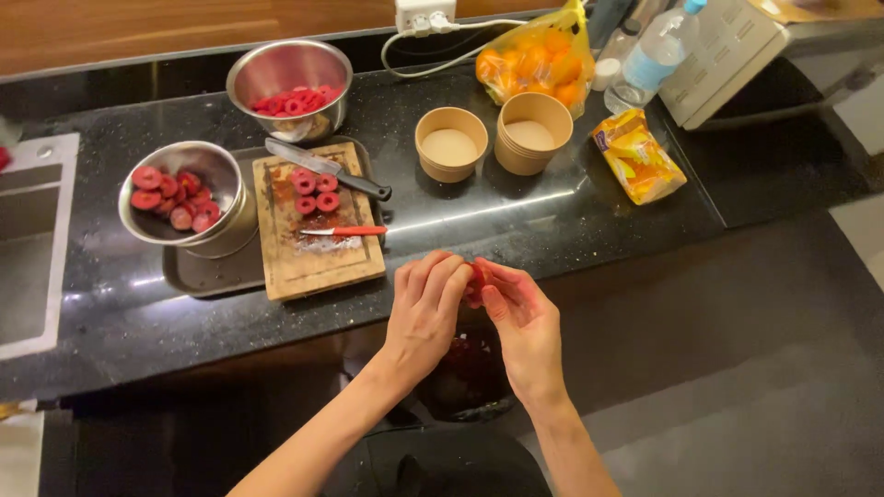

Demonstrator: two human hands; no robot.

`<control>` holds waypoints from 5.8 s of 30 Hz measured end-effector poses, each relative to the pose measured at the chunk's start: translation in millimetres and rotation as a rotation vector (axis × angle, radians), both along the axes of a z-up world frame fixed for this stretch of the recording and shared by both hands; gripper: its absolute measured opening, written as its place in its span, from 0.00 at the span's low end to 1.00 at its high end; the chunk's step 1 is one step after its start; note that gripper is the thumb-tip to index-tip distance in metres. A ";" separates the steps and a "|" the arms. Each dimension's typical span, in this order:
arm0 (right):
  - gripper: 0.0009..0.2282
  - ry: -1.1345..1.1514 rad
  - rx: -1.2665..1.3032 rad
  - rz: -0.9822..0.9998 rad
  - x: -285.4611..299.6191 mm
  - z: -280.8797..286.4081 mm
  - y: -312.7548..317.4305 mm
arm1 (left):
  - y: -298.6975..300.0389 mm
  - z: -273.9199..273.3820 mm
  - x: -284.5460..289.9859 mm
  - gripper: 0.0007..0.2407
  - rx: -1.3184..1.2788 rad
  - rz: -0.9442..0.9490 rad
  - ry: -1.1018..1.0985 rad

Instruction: Cutting and pitting red plums or similar stone fruits on a wooden cutting board.

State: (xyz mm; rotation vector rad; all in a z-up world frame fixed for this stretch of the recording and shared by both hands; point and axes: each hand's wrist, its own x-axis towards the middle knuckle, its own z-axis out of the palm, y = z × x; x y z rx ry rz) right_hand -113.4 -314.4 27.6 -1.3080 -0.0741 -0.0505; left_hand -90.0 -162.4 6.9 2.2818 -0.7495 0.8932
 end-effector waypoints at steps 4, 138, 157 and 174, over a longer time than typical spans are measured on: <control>0.15 0.085 0.040 0.067 19.6 -20.5 -1.9 | 7.4 -4.5 -1.2 0.15 -0.025 0.076 0.042; 0.15 -0.050 -0.255 -0.239 -26.9 -60.2 4.9 | -34.1 -46.4 -22.6 0.08 -0.469 -0.157 0.584; 0.22 -0.874 -1.134 0.092 -56.0 -36.9 -108.5 | -72.4 -87.4 -68.6 0.10 -0.863 -0.513 1.315; 0.29 -0.128 -0.263 -0.097 0.9 -78.0 -68.8 | -59.6 -270.4 -23.8 0.13 -0.143 -0.018 1.304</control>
